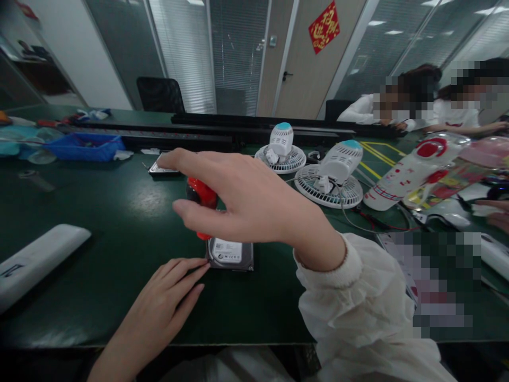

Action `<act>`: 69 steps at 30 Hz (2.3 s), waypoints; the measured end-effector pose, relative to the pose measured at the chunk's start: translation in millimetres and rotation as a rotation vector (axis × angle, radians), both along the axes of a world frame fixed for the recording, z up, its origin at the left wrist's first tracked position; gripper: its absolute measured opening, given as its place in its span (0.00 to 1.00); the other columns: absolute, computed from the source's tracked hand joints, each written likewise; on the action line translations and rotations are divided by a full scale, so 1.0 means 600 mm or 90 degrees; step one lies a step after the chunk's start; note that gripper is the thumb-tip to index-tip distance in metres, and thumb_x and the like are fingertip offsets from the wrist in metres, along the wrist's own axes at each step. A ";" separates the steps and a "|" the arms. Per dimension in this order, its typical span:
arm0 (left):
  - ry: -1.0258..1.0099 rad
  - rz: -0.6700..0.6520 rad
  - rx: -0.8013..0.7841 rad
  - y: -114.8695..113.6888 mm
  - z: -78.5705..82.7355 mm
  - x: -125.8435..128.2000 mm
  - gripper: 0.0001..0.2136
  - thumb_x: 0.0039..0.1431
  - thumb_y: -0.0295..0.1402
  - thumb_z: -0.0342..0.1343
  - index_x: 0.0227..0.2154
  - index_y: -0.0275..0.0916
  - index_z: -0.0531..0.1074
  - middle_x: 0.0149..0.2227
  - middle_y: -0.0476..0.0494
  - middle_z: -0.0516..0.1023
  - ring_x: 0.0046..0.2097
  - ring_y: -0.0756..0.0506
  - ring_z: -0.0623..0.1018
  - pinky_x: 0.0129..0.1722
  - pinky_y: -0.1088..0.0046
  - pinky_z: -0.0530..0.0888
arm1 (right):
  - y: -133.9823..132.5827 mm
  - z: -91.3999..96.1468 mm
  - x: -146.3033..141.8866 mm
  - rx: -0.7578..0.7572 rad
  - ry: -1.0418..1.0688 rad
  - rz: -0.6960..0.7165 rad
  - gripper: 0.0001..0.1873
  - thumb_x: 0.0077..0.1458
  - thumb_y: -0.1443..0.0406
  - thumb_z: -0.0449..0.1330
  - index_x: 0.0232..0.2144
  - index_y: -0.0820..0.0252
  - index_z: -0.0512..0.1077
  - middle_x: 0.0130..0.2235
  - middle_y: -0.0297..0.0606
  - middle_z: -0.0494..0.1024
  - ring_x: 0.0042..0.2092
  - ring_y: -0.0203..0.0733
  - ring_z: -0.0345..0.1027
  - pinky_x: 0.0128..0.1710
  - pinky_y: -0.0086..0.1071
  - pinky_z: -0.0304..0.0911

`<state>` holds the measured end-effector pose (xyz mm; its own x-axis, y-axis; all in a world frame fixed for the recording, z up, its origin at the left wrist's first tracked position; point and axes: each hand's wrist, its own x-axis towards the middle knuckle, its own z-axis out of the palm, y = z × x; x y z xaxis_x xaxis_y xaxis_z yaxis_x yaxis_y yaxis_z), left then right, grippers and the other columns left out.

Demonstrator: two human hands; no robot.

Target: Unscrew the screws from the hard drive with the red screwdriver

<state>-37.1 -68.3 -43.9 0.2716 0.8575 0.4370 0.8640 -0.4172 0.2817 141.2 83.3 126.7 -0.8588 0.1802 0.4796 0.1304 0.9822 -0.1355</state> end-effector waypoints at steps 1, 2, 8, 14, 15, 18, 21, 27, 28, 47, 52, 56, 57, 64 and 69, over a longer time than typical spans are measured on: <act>0.000 0.001 0.001 0.000 0.000 0.000 0.15 0.74 0.27 0.50 0.59 0.37 0.72 0.55 0.40 0.78 0.54 0.39 0.77 0.51 0.55 0.79 | 0.001 0.000 0.000 -0.003 0.003 -0.014 0.26 0.70 0.54 0.52 0.60 0.66 0.68 0.35 0.33 0.76 0.36 0.34 0.68 0.37 0.30 0.57; 0.001 0.001 0.002 0.000 0.000 0.000 0.15 0.74 0.27 0.50 0.59 0.37 0.72 0.55 0.39 0.78 0.54 0.39 0.77 0.51 0.55 0.79 | 0.002 -0.001 -0.001 -0.006 0.006 -0.030 0.26 0.70 0.52 0.54 0.58 0.66 0.70 0.32 0.31 0.74 0.34 0.33 0.67 0.36 0.30 0.55; 0.002 0.001 0.003 0.000 -0.001 0.000 0.15 0.74 0.27 0.49 0.58 0.37 0.72 0.55 0.39 0.78 0.54 0.39 0.77 0.52 0.54 0.79 | 0.001 -0.001 0.001 -0.012 -0.012 -0.017 0.24 0.66 0.65 0.54 0.62 0.65 0.67 0.44 0.36 0.80 0.41 0.35 0.71 0.42 0.31 0.59; 0.003 0.016 -0.005 -0.001 0.001 -0.001 0.16 0.73 0.27 0.50 0.59 0.37 0.73 0.55 0.38 0.77 0.54 0.37 0.77 0.51 0.52 0.80 | -0.001 0.000 -0.002 -0.001 -0.009 -0.060 0.25 0.69 0.54 0.56 0.59 0.65 0.70 0.35 0.32 0.78 0.35 0.35 0.69 0.36 0.31 0.55; 0.002 0.019 -0.008 -0.002 0.002 -0.001 0.16 0.73 0.27 0.50 0.59 0.37 0.73 0.55 0.37 0.77 0.54 0.37 0.77 0.51 0.52 0.81 | -0.001 0.000 -0.001 0.005 -0.012 -0.064 0.23 0.69 0.56 0.55 0.59 0.65 0.70 0.34 0.32 0.77 0.34 0.34 0.68 0.35 0.31 0.54; -0.002 0.022 -0.014 -0.002 0.001 -0.001 0.15 0.72 0.27 0.51 0.58 0.37 0.73 0.54 0.36 0.76 0.53 0.37 0.78 0.49 0.53 0.81 | -0.002 0.000 0.001 0.007 -0.013 -0.036 0.24 0.66 0.64 0.53 0.61 0.66 0.66 0.38 0.33 0.77 0.37 0.34 0.69 0.38 0.31 0.57; -0.006 0.028 -0.017 -0.002 -0.001 -0.001 0.15 0.73 0.28 0.51 0.58 0.38 0.73 0.54 0.37 0.76 0.53 0.37 0.78 0.50 0.54 0.81 | 0.000 0.000 0.003 -0.009 -0.015 0.001 0.26 0.66 0.62 0.52 0.63 0.66 0.64 0.40 0.34 0.78 0.40 0.35 0.70 0.40 0.31 0.60; -0.008 0.029 -0.019 -0.003 -0.001 -0.001 0.15 0.73 0.28 0.50 0.58 0.39 0.74 0.54 0.37 0.77 0.52 0.38 0.78 0.49 0.55 0.81 | 0.002 -0.001 0.000 -0.002 -0.004 -0.032 0.22 0.68 0.57 0.56 0.58 0.64 0.68 0.37 0.33 0.78 0.36 0.33 0.68 0.37 0.30 0.56; -0.006 0.029 -0.021 -0.003 -0.001 -0.001 0.15 0.73 0.28 0.49 0.58 0.39 0.73 0.54 0.37 0.76 0.52 0.38 0.78 0.49 0.55 0.81 | 0.002 -0.001 0.000 0.002 -0.011 -0.036 0.22 0.67 0.59 0.56 0.59 0.64 0.67 0.36 0.33 0.77 0.35 0.33 0.67 0.37 0.30 0.56; 0.003 0.031 -0.038 -0.004 0.000 -0.001 0.16 0.73 0.28 0.50 0.59 0.38 0.72 0.54 0.36 0.76 0.53 0.37 0.77 0.50 0.52 0.81 | 0.000 0.001 0.001 -0.037 -0.018 -0.060 0.20 0.67 0.55 0.56 0.52 0.63 0.68 0.25 0.24 0.66 0.27 0.31 0.55 0.33 0.31 0.47; 0.003 0.029 -0.036 -0.004 -0.001 -0.001 0.15 0.73 0.28 0.50 0.59 0.39 0.73 0.54 0.37 0.76 0.53 0.37 0.77 0.49 0.53 0.81 | 0.001 0.003 0.005 -0.045 -0.017 -0.014 0.20 0.63 0.59 0.56 0.53 0.65 0.67 0.29 0.26 0.68 0.27 0.30 0.54 0.32 0.30 0.48; 0.002 0.034 -0.037 -0.005 -0.001 -0.001 0.15 0.73 0.28 0.50 0.59 0.39 0.72 0.54 0.37 0.76 0.53 0.38 0.77 0.51 0.54 0.80 | 0.001 0.003 0.003 -0.044 -0.007 -0.033 0.19 0.66 0.54 0.57 0.48 0.63 0.70 0.29 0.27 0.70 0.28 0.30 0.54 0.33 0.30 0.47; 0.001 0.034 -0.037 -0.005 -0.001 -0.001 0.15 0.73 0.28 0.50 0.59 0.39 0.72 0.54 0.37 0.76 0.53 0.38 0.77 0.51 0.54 0.80 | 0.001 0.002 0.002 -0.043 -0.004 -0.044 0.19 0.66 0.53 0.58 0.47 0.63 0.70 0.29 0.27 0.70 0.27 0.30 0.54 0.32 0.30 0.47; 0.000 0.030 -0.049 -0.005 0.000 -0.002 0.16 0.74 0.29 0.49 0.59 0.39 0.72 0.54 0.37 0.75 0.53 0.38 0.76 0.50 0.54 0.79 | -0.003 0.003 0.001 -0.046 -0.011 -0.044 0.16 0.62 0.60 0.58 0.49 0.63 0.68 0.28 0.26 0.67 0.28 0.31 0.55 0.32 0.30 0.48; 0.000 0.024 -0.051 -0.004 0.000 -0.001 0.16 0.74 0.29 0.49 0.59 0.38 0.72 0.51 0.38 0.76 0.50 0.39 0.77 0.48 0.55 0.79 | -0.001 0.003 0.001 -0.029 -0.008 -0.062 0.15 0.65 0.57 0.56 0.47 0.62 0.68 0.33 0.31 0.73 0.30 0.31 0.57 0.34 0.31 0.49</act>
<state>-37.4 -70.6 -43.7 0.2390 0.8991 0.3667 0.8787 -0.3610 0.3123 141.6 82.5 128.3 -0.8417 0.2847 0.4587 0.2268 0.9575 -0.1781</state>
